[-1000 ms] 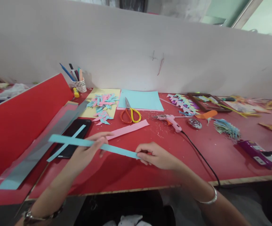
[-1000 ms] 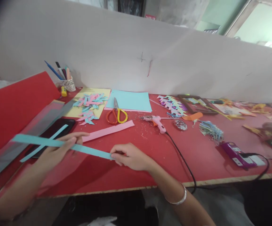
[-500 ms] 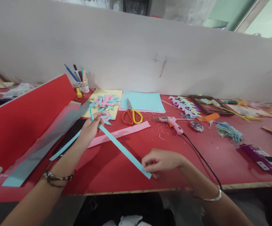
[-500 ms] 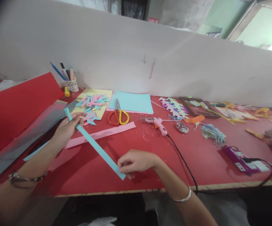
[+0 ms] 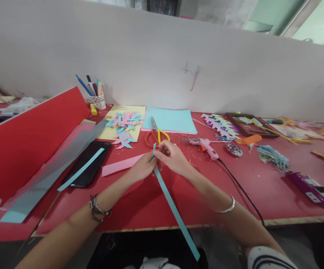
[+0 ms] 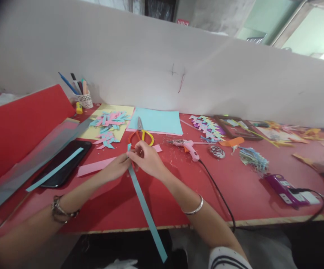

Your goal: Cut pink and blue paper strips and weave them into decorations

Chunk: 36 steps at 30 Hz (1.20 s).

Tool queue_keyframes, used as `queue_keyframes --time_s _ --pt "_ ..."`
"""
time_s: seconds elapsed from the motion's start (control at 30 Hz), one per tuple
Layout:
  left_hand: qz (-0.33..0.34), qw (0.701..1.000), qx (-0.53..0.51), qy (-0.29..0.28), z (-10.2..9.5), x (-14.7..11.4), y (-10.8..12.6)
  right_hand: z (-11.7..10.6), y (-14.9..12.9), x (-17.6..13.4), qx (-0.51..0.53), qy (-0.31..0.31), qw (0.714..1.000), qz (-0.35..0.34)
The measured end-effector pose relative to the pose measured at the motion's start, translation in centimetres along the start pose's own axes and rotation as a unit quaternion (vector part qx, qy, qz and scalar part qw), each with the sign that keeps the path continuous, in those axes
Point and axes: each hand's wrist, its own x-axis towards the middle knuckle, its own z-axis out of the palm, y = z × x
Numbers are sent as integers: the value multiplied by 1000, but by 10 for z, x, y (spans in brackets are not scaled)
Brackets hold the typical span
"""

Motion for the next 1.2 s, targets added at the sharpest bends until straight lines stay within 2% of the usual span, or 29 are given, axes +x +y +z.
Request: queue_keyframes --time_s 0.17,0.33,0.5,0.8,1.0,1.2 --pt "5 1000 15 1 8 2 -7 0 10 2 -3 17 1000 -2" --pt "13 1000 18 -8 13 4 -15 3 14 2 28 5 1000 3" --pt "20 999 28 -18 13 3 -19 4 17 2 76 -23 997 -6" --pt "35 993 117 -1 10 -2 -17 6 19 -1 69 -9 998 0" --pt "41 990 133 -4 10 -1 -17 6 22 -1 61 -5 998 -9" --pt "46 992 119 16 8 0 -17 8 23 -3 108 14 993 40"
